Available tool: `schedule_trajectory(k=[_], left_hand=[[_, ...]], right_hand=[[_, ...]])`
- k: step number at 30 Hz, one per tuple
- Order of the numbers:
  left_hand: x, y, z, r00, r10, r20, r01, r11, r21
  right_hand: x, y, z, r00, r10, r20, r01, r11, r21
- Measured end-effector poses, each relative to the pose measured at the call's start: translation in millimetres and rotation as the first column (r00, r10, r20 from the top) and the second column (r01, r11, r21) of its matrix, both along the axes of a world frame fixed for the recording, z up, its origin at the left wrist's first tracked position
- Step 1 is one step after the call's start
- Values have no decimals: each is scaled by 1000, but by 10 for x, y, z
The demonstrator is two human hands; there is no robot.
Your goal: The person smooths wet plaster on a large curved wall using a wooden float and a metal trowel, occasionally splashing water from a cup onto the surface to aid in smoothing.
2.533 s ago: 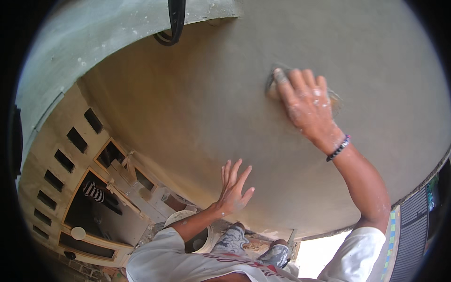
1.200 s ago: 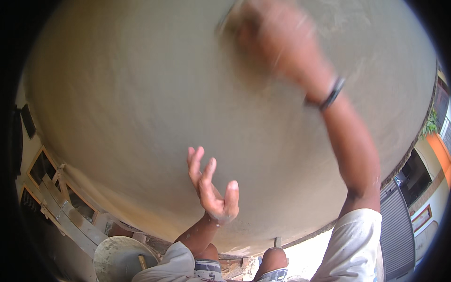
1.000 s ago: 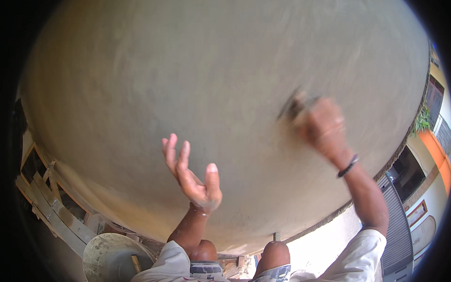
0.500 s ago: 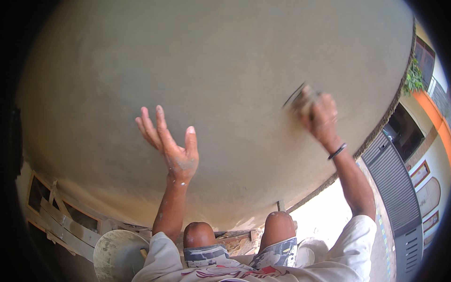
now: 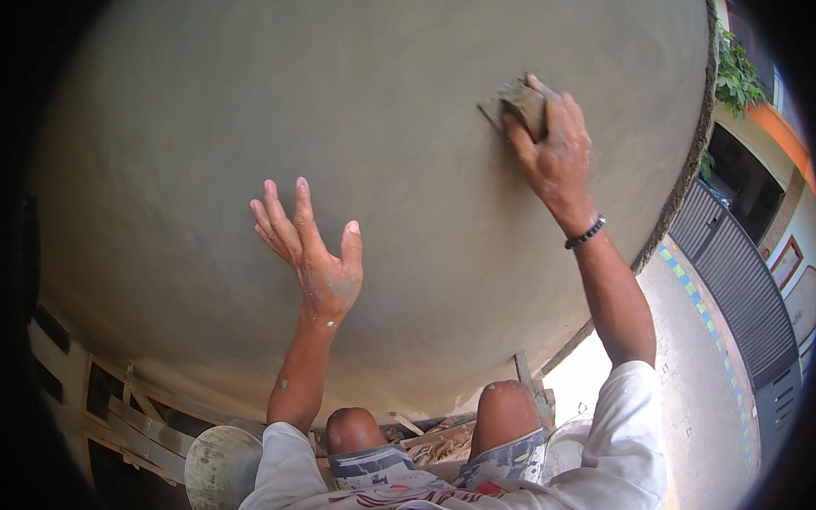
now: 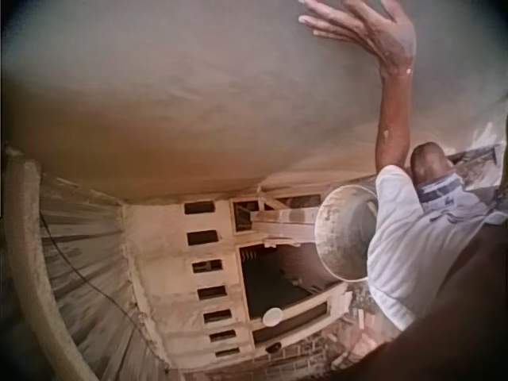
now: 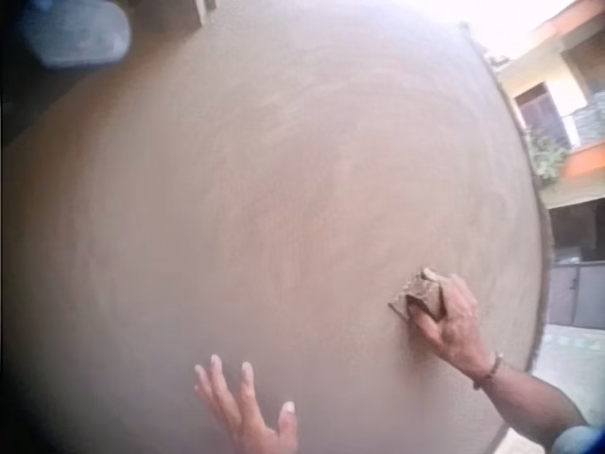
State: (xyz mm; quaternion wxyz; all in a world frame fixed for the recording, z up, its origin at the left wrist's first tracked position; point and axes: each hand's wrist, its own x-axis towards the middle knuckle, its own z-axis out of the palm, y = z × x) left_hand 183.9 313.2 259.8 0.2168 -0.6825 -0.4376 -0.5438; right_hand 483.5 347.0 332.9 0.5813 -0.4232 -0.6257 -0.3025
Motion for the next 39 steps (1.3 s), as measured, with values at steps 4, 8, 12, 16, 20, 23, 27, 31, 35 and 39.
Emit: schedule_trajectory(k=[4,8,12,16,20,23,27,31,35,39], left_hand=[[275,98,121,992,-62,106,59,998,29],[278,10,110,998,-24,54,22,999,35],[354,16,210,999,-6,54,4,999,34],[516,108,318,990,-53,128,44,996,72],[422,-21,155,997,-53,56,44,988,149],[248,-50,68,999,18,-41,-12,990,140],[212,-62,111,994,54,-96,-48,996,71],[491,-8,131,991,8,-135,-1,999,49],[822,137,255,980,-33,-195,50,995,86],[994,166,490,970,-40,-241,85,980,179]], right_hand=[[-635,-163,-265,918,107,382,-77,993,-92],[-104,-138,-630,841,66,537,6,991,-131],[-74,-33,619,992,5,123,-16,996,89],[-1003,-10,304,905,80,419,-139,984,112],[-511,-42,-579,803,73,591,-58,997,-44],[284,-128,-124,934,-95,346,101,995,-1],[1385,40,-108,880,-42,-473,104,989,105],[787,79,-1337,916,-16,-401,57,994,91],[68,-111,-557,941,29,338,43,978,-206],[1092,75,854,985,-120,-126,145,965,219]])
